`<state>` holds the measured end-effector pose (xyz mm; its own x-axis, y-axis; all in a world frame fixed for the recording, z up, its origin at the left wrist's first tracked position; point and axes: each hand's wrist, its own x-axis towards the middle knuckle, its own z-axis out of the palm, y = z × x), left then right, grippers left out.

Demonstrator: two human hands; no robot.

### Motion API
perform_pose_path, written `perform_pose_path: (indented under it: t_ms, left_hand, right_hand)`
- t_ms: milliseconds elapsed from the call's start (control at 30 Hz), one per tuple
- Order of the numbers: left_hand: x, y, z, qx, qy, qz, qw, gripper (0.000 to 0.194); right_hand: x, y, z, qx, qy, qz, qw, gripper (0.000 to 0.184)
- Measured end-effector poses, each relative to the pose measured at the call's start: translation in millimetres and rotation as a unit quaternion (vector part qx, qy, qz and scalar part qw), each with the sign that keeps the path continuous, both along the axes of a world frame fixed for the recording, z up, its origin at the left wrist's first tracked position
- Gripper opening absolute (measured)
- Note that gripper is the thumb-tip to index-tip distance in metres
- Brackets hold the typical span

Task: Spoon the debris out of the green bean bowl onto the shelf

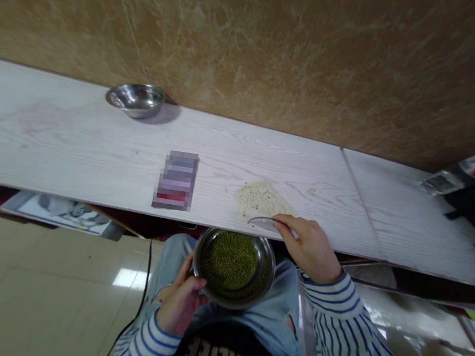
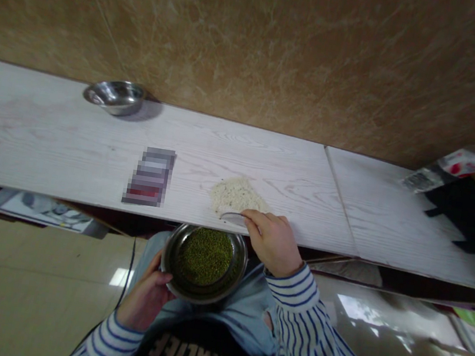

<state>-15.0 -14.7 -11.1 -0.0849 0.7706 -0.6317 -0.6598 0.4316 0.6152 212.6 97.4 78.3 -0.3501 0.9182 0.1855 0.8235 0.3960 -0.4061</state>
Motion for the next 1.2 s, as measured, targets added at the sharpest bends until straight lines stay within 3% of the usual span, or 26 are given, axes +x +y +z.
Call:
perform_pose_path:
  t_ms: [333, 600, 1200]
  left_hand:
    - [0.0, 0.0, 3.3, 0.0, -0.004, 0.003, 1.0, 0.069]
    - [-0.4, 0.3, 3.5, 0.005, -0.008, -0.001, 1.0, 0.068]
    - [0.1, 0.1, 1.5, 0.002, -0.004, 0.004, 1.0, 0.065]
  right_hand:
    - [-11.5, 3.3, 0.1, 0.003, 0.002, 0.01, 1.0, 0.022]
    - [-2.6, 10.5, -0.1, 0.016, -0.004, -0.038, 0.999, 0.024]
    - [-3.9, 7.8, 3.9, -0.006, 0.001, 0.023, 1.0, 0.024]
